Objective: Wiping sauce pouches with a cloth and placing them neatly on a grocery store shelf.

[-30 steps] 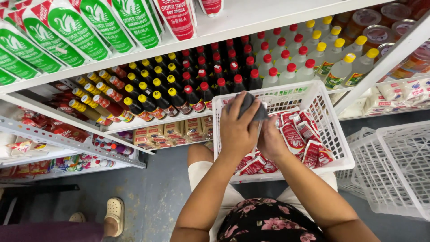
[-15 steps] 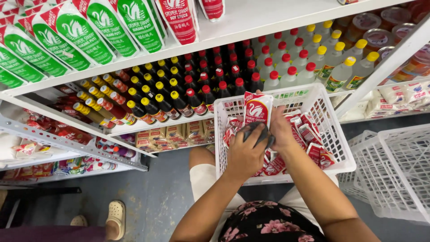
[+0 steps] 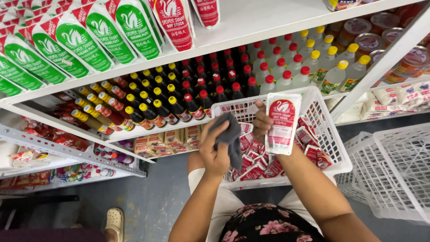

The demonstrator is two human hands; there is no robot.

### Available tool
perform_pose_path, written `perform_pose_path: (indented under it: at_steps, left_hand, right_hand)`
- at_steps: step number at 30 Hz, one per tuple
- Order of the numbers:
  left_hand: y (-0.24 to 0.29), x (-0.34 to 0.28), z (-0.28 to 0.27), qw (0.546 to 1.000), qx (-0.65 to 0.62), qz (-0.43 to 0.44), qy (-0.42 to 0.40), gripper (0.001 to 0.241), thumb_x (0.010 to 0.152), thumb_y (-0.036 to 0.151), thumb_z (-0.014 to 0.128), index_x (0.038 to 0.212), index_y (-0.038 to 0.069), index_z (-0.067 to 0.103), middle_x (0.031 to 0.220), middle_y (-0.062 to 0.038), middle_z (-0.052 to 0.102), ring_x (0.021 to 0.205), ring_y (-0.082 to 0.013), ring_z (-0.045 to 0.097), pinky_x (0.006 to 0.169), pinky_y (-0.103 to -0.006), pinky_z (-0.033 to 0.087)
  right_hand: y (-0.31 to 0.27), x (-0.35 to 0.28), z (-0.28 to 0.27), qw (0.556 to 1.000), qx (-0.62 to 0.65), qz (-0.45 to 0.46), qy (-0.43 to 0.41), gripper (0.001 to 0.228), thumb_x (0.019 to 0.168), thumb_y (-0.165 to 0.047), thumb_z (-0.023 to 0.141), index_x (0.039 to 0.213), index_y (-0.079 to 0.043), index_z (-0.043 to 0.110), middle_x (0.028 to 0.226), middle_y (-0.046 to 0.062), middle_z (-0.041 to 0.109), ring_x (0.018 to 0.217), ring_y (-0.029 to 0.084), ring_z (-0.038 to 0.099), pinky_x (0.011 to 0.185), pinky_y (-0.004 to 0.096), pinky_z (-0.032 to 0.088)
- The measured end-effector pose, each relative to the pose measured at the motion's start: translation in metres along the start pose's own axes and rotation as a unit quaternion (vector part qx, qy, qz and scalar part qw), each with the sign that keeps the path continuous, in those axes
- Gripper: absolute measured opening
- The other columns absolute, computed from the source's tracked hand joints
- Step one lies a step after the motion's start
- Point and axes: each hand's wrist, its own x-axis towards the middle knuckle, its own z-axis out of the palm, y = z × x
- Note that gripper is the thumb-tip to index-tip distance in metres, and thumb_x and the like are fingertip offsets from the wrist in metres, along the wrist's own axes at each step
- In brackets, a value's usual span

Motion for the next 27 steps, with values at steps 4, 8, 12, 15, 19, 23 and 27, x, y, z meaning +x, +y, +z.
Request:
perform_pose_path:
  at_steps: [4, 8, 12, 15, 19, 23, 27]
  left_hand:
    - [0.024, 0.026, 0.025, 0.999, 0.039, 0.030, -0.007, 0.038, 0.092, 0.004, 0.059, 0.127, 0.011, 0.071, 0.137, -0.018, 0.065, 0.128, -0.0353, 0.065, 0.114, -0.0431, 0.050]
    - [0.029, 0.036, 0.053, 0.983, 0.134, 0.083, -0.094, 0.043, 0.088, 0.006, 0.065, 0.130, 0.013, 0.070, 0.145, -0.014, 0.061, 0.124, -0.0384, 0.061, 0.110, -0.0468, 0.049]
    - [0.034, 0.041, 0.064, 0.948, 0.207, 0.121, -0.211, 0.047, 0.080, 0.011, 0.074, 0.126, 0.015, 0.071, 0.143, -0.011, 0.059, 0.115, -0.0424, 0.057, 0.101, -0.0519, 0.047]
    - [0.032, 0.025, 0.058, 0.939, 0.212, 0.145, -0.230, 0.047, 0.079, 0.010, 0.074, 0.125, 0.016, 0.071, 0.143, -0.010, 0.058, 0.121, -0.0419, 0.058, 0.103, -0.0509, 0.048]
    - [0.013, -0.004, 0.038, 0.939, 0.189, 0.106, -0.269, 0.045, 0.083, 0.008, 0.072, 0.127, 0.016, 0.071, 0.145, -0.009, 0.059, 0.119, -0.0384, 0.059, 0.103, -0.0479, 0.050]
    - [-0.012, -0.010, 0.012, 0.938, 0.125, -0.032, -0.320, 0.038, 0.083, 0.006, 0.070, 0.118, 0.018, 0.077, 0.143, -0.009, 0.062, 0.123, -0.0346, 0.060, 0.108, -0.0448, 0.049]
    - [-0.025, 0.014, 0.002, 0.970, -0.025, -0.094, -0.224, 0.031, 0.087, 0.005, 0.069, 0.115, 0.016, 0.078, 0.149, -0.011, 0.056, 0.137, -0.0309, 0.056, 0.115, -0.0429, 0.046]
  right_hand:
    - [0.016, 0.006, -0.014, 0.999, 0.008, 0.024, -0.036, 0.048, 0.117, -0.032, 0.053, 0.149, 0.005, 0.050, 0.109, 0.018, 0.073, 0.095, 0.025, 0.074, 0.088, 0.032, 0.063]
    - [0.029, -0.003, -0.027, 0.946, -0.199, -0.068, 0.249, 0.050, 0.104, -0.037, 0.050, 0.148, -0.013, 0.044, 0.140, 0.010, 0.059, 0.127, 0.024, 0.059, 0.106, 0.037, 0.054]
    - [0.033, 0.021, 0.015, 0.969, -0.195, -0.008, 0.152, 0.069, 0.106, -0.057, 0.044, 0.155, -0.009, 0.042, 0.143, 0.022, 0.056, 0.132, 0.037, 0.050, 0.110, 0.048, 0.046]
    - [0.013, 0.020, 0.000, 0.928, -0.252, -0.042, 0.271, 0.060, 0.097, -0.053, 0.049, 0.150, -0.028, 0.042, 0.142, 0.014, 0.057, 0.131, 0.035, 0.052, 0.098, 0.054, 0.047]
    - [-0.033, -0.009, -0.046, 0.946, -0.262, -0.074, 0.178, 0.052, 0.097, -0.049, 0.056, 0.141, -0.021, 0.056, 0.147, 0.008, 0.056, 0.138, 0.032, 0.053, 0.109, 0.057, 0.048]
    - [-0.045, -0.005, -0.034, 0.895, -0.339, -0.120, 0.266, 0.041, 0.113, -0.047, 0.052, 0.109, -0.008, 0.064, 0.120, 0.014, 0.067, 0.115, 0.034, 0.065, 0.097, 0.050, 0.052]
    - [-0.031, 0.011, -0.017, 0.766, -0.486, -0.225, 0.356, 0.038, 0.113, -0.039, 0.049, 0.108, -0.005, 0.067, 0.100, 0.011, 0.072, 0.089, 0.022, 0.067, 0.084, 0.037, 0.054]
